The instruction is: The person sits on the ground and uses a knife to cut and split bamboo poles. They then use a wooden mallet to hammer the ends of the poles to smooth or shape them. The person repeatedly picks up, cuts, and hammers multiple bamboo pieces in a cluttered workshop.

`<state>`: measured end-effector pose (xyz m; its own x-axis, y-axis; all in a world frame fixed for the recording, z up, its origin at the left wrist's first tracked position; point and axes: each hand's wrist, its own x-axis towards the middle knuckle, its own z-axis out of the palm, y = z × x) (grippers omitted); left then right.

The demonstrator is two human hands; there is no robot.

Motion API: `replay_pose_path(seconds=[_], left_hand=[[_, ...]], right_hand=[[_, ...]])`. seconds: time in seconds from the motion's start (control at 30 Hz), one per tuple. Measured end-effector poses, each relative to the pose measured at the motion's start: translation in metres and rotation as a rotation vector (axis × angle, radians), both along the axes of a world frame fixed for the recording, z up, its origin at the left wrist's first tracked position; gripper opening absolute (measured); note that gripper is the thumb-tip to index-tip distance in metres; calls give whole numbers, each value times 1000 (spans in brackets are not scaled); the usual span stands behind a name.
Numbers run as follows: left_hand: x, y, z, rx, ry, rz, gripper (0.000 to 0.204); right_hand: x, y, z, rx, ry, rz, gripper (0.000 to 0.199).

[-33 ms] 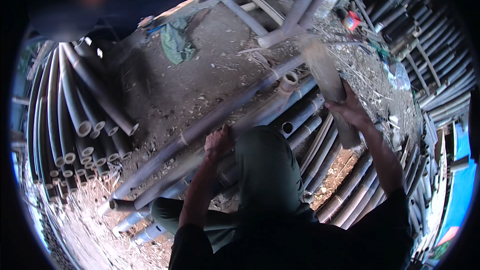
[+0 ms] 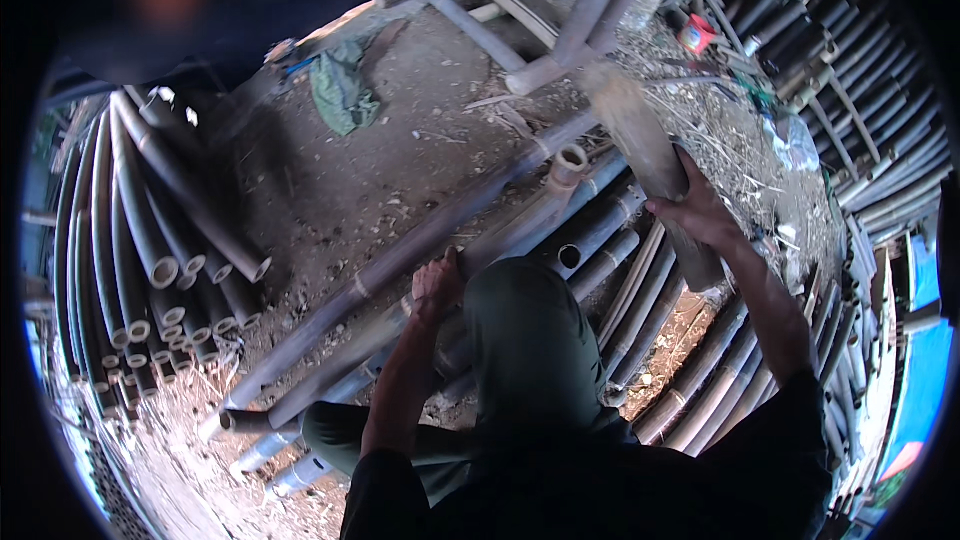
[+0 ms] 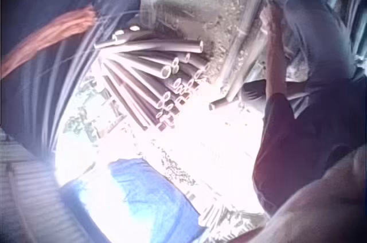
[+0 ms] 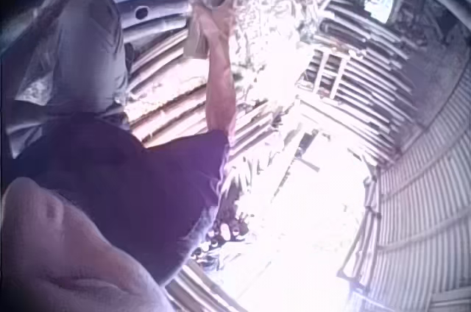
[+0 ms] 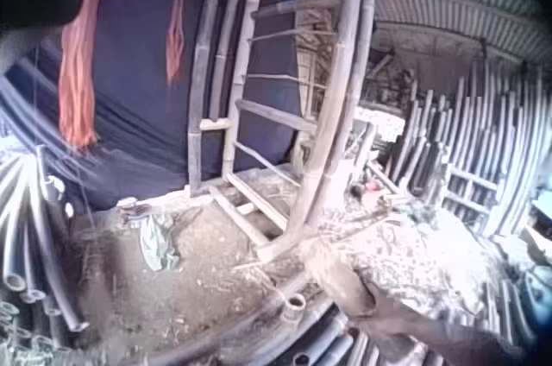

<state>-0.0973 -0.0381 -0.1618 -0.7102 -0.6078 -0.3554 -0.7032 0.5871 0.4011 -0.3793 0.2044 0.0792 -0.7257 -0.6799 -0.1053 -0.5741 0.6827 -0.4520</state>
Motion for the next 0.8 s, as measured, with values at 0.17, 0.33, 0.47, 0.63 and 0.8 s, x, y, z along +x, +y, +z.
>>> replay_pose_path(seconds=[0.17,0.33,0.47,0.63,0.8], left_hand=[[-16,-12,34,-44,-199,136,64],[-29,-29,28,-59,-259,188,61],[-27,-25,20,-80,-227,223,57],[-21,-16,18,-166,-227,241,60],[-34,-19,22,-157,-230,251,59]], right_hand=[[-30,-31,-5,-447,83,157,105],[-23,-53,-113,-1010,31,128,102],[-29,-84,-144,-465,-67,218,94],[-36,-86,-132,-743,-42,208,102],[-51,-80,-134,-389,-119,266,100]])
